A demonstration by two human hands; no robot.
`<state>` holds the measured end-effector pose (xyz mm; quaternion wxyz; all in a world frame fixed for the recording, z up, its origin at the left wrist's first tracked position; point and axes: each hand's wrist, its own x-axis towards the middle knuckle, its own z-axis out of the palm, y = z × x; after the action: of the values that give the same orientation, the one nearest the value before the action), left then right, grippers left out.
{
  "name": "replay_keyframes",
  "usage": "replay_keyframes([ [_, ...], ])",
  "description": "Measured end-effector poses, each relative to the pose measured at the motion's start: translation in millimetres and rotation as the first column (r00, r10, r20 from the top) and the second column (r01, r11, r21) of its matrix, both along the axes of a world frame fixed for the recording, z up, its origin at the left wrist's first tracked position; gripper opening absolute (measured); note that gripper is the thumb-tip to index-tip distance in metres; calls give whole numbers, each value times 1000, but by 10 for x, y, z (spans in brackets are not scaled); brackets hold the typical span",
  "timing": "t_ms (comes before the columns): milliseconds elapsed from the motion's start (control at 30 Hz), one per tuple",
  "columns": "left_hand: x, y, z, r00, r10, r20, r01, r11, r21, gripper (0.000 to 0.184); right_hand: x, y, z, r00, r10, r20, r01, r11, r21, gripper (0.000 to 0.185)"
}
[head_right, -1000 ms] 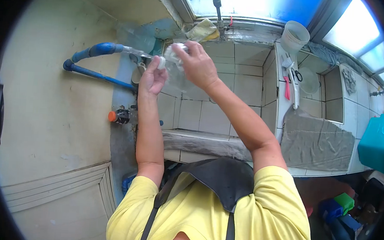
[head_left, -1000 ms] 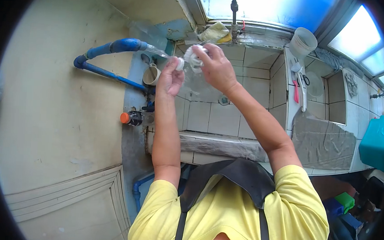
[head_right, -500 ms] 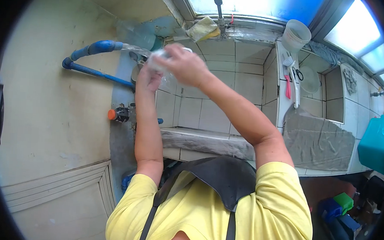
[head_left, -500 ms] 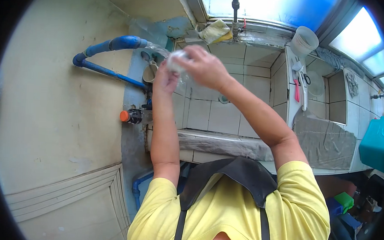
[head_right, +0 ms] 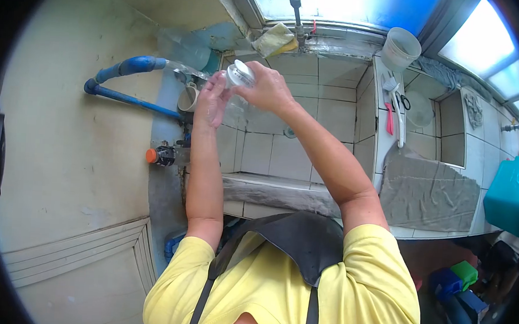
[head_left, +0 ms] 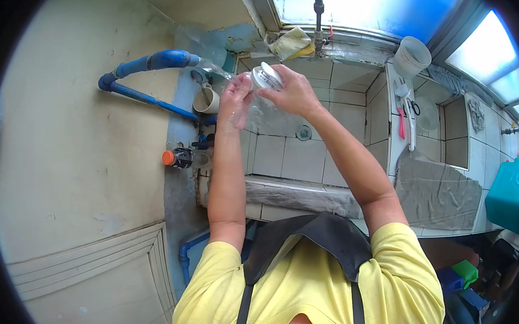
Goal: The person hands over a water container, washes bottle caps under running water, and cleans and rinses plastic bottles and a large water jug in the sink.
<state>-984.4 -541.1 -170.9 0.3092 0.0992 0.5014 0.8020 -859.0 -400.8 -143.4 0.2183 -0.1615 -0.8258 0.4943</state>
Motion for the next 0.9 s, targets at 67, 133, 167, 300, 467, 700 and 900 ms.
replay_keyframes([
  [67,71,-46,86,995,-14,-96,-2,987,-163,20,-3,-8,-14,996,-29,-80,30,999,16,56],
  [133,67,-89,78,990,-27,-140,-9,969,-246,22,19,-37,-37,993,6,-118,-1,999,45,57],
  [167,8,-136,37,995,-50,-89,29,975,-219,26,29,-50,-44,987,44,-156,-32,996,79,57],
  [300,-97,-261,-64,991,-127,45,133,977,-167,33,10,55,36,998,38,-43,-28,975,222,56],
  [467,-104,-309,-166,977,-154,146,178,970,-164,35,-16,2,10,982,164,-96,-130,948,290,52],
  [700,-61,-263,-136,981,-98,165,120,984,-132,38,42,-21,189,995,82,50,-95,918,385,47],
  [900,57,-254,-1,993,-103,65,118,949,-294,40,69,45,286,984,155,92,-180,854,488,51],
])
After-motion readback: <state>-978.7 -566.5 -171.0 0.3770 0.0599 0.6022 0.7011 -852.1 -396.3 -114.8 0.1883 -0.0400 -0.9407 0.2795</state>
